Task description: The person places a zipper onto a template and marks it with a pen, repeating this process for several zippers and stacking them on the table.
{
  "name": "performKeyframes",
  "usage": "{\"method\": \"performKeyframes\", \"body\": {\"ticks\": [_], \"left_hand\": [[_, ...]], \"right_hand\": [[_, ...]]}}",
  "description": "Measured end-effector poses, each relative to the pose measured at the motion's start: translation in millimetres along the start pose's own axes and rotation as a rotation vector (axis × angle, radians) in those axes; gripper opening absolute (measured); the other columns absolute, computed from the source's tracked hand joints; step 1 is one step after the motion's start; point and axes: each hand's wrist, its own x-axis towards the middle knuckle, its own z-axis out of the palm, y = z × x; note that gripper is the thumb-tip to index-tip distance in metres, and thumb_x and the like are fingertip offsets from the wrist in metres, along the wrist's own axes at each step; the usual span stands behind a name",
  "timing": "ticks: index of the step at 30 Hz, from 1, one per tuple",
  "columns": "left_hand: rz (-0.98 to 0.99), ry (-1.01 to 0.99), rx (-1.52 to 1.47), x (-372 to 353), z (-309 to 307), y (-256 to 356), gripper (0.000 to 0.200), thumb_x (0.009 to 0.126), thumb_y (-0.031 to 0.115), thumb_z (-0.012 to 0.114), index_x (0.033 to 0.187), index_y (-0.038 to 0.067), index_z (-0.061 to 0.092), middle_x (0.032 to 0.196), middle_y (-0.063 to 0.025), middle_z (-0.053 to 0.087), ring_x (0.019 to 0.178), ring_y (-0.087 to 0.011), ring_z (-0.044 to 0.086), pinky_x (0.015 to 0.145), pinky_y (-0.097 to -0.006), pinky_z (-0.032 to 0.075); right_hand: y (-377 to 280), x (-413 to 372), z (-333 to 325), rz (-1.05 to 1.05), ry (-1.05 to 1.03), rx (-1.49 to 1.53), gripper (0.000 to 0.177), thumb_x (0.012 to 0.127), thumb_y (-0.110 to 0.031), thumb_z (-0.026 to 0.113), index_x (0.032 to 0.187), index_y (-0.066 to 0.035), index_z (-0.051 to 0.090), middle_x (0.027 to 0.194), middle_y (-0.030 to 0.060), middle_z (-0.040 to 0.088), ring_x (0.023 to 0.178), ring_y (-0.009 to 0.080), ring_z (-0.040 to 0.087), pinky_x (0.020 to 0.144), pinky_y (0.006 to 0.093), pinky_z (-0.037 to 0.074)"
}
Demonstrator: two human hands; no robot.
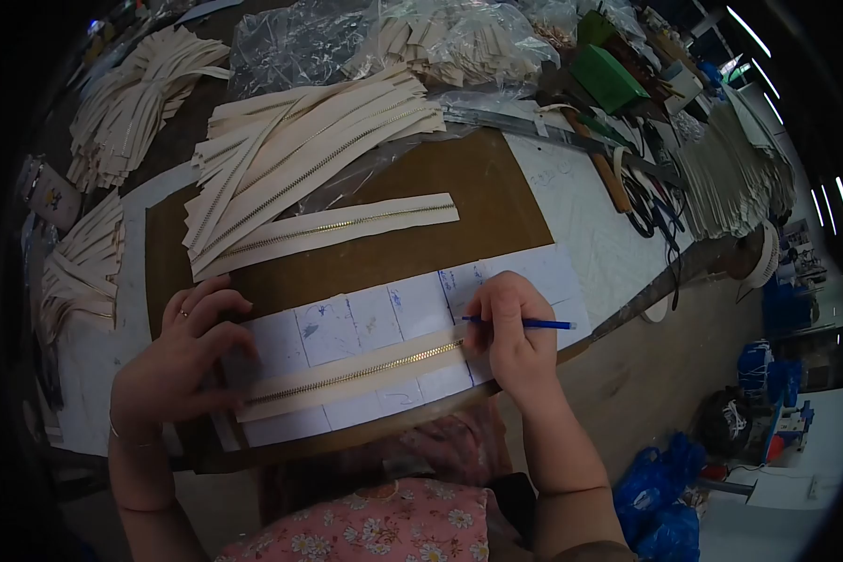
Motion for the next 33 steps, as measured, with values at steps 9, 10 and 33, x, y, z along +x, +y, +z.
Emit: {"method": "performKeyframes", "body": {"ticks": [9,10,33], "left_hand": [[-0.012,0.006,-0.024,0.5,1.0,0.2,0.052,0.060,0.017,0.086,0.106,0.015,0.064,0.136,-0.0104,0.050,0.143,-0.0388,0.033,0.115,-0.0512,0.024],[-0.022,0.006,-0.020,0.3,1.4,0.1,0.051,0.059,0.018,0.087,0.105,0.015,0.064,0.136,-0.0103,0.050,0.143,-0.0389,0.033,0.115,-0.0513,0.024],[-0.044,-0.026,-0.015,0.4,0.9,-0.2,0.053,0.059,0.020,0.087,0.106,0.015,0.063,0.135,-0.0098,0.048,0.143,-0.0399,0.032,0.115,-0.0534,0.022]], "right_hand": [[8.4,-3.0,2.2,-0.184,0.079,-0.124,0.041,0.109,-0.026,0.044,0.075,-0.003,0.050,0.070,0.0046,0.050,0.054,0.0091,0.048,0.048,0.0245,0.038],[9.6,-3.0,1.7,-0.184,0.083,-0.123,0.041,0.109,-0.026,0.044,0.075,-0.003,0.050,0.070,0.0046,0.050,0.054,0.0091,0.048,0.048,0.0245,0.038],[6.6,-2.9,4.0,-0.187,0.099,-0.277,0.037,0.104,-0.018,0.053,0.072,0.000,0.056,0.063,0.0087,0.052,0.057,0.0211,0.048,0.055,0.0344,0.038]]}}
